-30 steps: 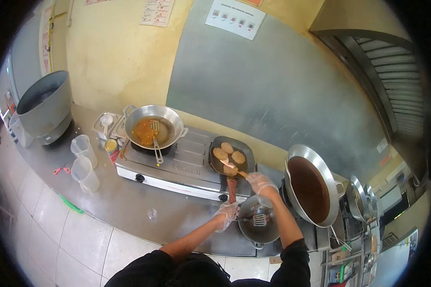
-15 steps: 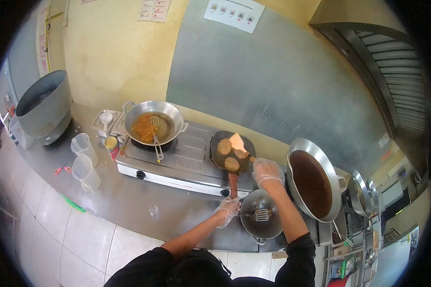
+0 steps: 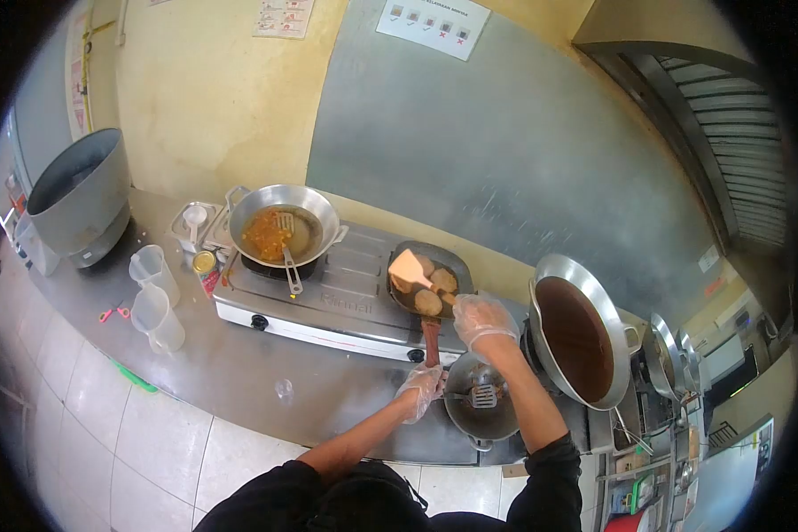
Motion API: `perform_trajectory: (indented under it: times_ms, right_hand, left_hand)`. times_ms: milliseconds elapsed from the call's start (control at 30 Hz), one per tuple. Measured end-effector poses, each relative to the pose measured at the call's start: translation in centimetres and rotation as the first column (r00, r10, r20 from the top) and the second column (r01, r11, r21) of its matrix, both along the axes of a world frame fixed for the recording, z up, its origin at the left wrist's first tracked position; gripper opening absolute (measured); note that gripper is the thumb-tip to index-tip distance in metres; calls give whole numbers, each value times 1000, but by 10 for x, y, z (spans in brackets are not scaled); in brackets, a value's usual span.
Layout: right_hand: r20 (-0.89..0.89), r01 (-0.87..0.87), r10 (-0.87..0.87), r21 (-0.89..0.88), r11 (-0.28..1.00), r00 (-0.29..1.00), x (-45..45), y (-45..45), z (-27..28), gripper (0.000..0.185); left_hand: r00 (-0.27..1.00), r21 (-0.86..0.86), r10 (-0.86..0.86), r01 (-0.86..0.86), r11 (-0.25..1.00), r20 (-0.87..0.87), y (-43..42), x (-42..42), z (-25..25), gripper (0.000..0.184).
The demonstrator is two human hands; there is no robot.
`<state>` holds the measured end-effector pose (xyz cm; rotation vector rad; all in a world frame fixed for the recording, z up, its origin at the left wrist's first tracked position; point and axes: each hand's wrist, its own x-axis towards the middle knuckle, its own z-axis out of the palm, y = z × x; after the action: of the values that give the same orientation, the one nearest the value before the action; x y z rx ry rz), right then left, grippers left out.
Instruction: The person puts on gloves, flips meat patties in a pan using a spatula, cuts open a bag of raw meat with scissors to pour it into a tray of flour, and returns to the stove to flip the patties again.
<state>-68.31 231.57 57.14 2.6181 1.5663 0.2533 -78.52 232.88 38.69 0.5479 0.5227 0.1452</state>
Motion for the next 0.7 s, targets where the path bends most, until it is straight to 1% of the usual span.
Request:
perform_trajectory:
  times_ms: [67,167,200,267,300,367,400,467,500,567,633,700]
  right_hand:
    - [-37,17,-19,-62,998,999,0,0,-5,20]
    - [-17,26,-28,-86,996,999,8,-1,-3,23]
    - [-16,25,-26,-85,996,1000,10,-2,-1,23]
    - [-68,131,-136,-69,989,988,15,-4,8,26]
    - [-65,127,-132,-70,989,989,18,-4,14,26]
    - [-66,222,-231,-112,968,971,24,-2,26,28]
    - [-67,224,-232,-110,968,970,28,-1,28,28]
    - [-153,262,-289,-177,949,945,41,7,27,29]
    - [-152,264,-290,-174,949,945,48,11,27,29]
    - [-181,152,-196,-232,961,964,61,18,24,31]
    - [-213,119,-172,-238,964,962,70,27,19,31]
    - [-247,86,-148,-246,965,958,76,33,8,31]
  left_hand:
    - [1000,-23,22,-22,1000,13,-2,1,-1,10]
    - [1000,-5,27,-28,1000,-12,-4,4,-1,12]
    - [999,-29,34,-34,999,6,-4,3,-2,12]
    - [998,-54,48,-46,997,28,-3,4,-4,12]
    - [999,-62,45,-43,997,28,-3,4,-6,11]
    - [999,-68,42,-40,997,30,-4,6,-6,11]
    - [998,-69,58,-56,996,32,-5,6,-6,12]
    - [997,-62,71,-69,996,37,-5,6,-5,14]
    - [998,-41,50,-49,998,29,-4,6,-5,13]
    - [999,-17,27,-27,1000,21,-5,5,-3,13]
    - [1000,13,30,-30,999,-5,-5,5,-2,12]
    - [999,1,34,-34,999,-9,-6,6,0,11]
